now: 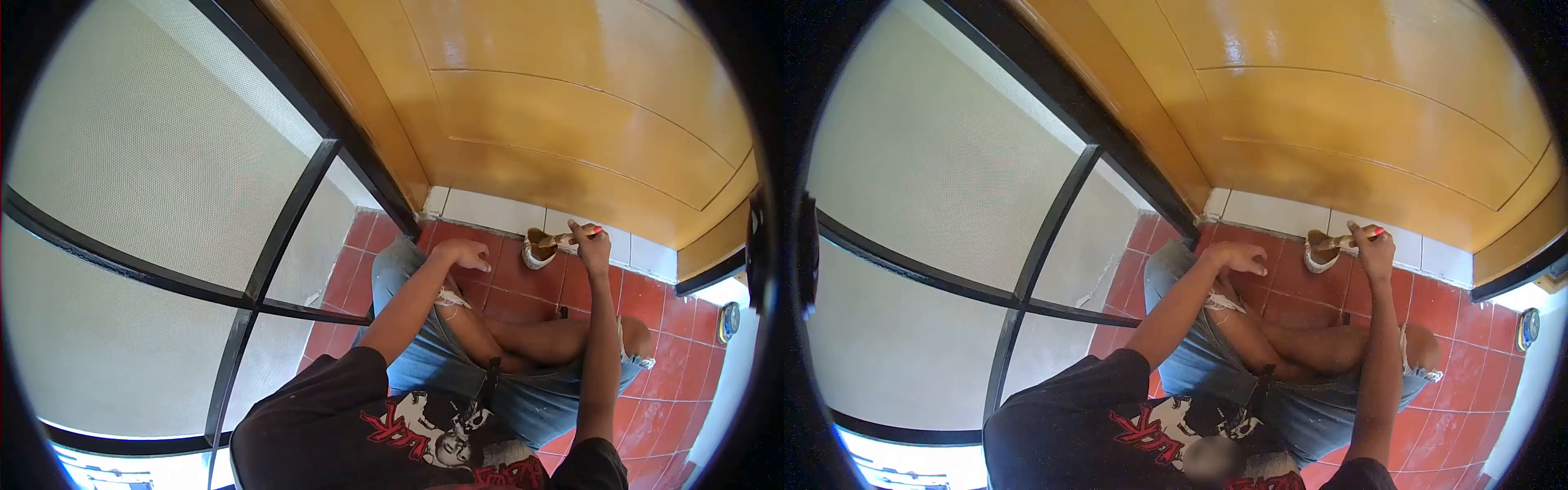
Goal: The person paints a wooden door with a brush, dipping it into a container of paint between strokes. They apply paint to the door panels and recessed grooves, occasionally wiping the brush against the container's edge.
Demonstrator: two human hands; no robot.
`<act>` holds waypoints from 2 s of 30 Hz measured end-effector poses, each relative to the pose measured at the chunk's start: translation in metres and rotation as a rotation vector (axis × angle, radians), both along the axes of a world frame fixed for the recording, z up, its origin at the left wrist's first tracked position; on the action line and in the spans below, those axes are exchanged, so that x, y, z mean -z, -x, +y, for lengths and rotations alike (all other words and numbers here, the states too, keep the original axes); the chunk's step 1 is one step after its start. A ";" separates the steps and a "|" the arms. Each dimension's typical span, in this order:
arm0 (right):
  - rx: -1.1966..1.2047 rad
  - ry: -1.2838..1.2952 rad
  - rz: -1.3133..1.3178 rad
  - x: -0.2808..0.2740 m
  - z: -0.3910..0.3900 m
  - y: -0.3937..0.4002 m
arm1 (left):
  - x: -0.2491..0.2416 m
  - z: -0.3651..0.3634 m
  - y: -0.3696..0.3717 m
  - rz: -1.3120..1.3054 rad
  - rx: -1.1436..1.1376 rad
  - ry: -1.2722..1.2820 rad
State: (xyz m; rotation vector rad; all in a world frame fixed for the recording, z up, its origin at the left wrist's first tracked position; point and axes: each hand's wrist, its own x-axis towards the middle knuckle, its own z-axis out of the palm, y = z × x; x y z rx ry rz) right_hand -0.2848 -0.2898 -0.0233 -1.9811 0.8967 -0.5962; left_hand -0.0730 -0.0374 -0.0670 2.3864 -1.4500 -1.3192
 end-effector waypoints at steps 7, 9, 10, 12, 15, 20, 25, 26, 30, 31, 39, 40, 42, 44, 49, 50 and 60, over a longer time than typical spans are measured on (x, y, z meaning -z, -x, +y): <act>0.027 0.042 0.066 -0.003 0.003 0.001 | -0.006 -0.002 0.004 -0.018 0.003 -0.018; 0.035 0.054 0.061 -0.003 0.003 0.002 | 0.000 -0.002 0.002 -0.020 0.014 0.002; 0.040 0.057 0.051 -0.003 0.003 0.003 | -0.002 -0.001 0.003 -0.014 0.010 -0.003; 0.052 0.061 0.030 -0.004 0.003 0.002 | -0.007 -0.001 0.003 -0.021 0.014 -0.007; 0.079 0.020 0.016 -0.007 0.003 0.002 | 0.001 -0.001 0.000 -0.019 0.035 0.017; 0.052 0.077 0.031 0.001 -0.001 0.005 | 0.013 -0.002 -0.002 -0.005 0.017 0.050; 0.048 0.034 -0.046 -0.005 0.004 0.005 | 0.008 0.003 0.002 -0.022 0.053 0.085; 0.060 0.065 -0.091 0.008 0.000 0.003 | 0.010 0.004 0.000 -0.035 0.072 0.119; 0.101 0.094 -0.183 0.042 -0.013 -0.003 | 0.006 -0.004 0.003 0.027 0.080 0.046; 0.071 0.231 -0.160 0.044 -0.016 -0.002 | 0.011 -0.008 -0.002 0.002 0.090 0.053; 0.058 -0.067 -0.147 0.042 -0.018 -0.001 | 0.026 -0.007 -0.008 -0.013 0.049 0.211; 0.054 -0.110 -0.167 0.047 -0.024 -0.001 | 0.031 -0.006 -0.008 -0.027 0.038 0.243; 0.144 -0.050 -0.241 0.053 -0.027 -0.007 | 0.039 -0.009 -0.014 0.030 -0.038 0.396; 0.116 -0.093 -0.286 0.021 -0.014 0.004 | 0.038 -0.015 -0.024 -0.031 0.061 0.501; 0.098 -0.056 -0.217 0.070 -0.040 -0.015 | 0.024 -0.017 -0.020 -0.069 -0.011 0.581; 0.110 -0.062 -0.176 0.070 -0.039 -0.015 | 0.023 -0.016 -0.018 -0.082 -0.040 0.627; 0.101 -0.022 -0.150 0.065 -0.040 -0.013 | 0.022 -0.018 -0.015 -0.129 -0.146 0.604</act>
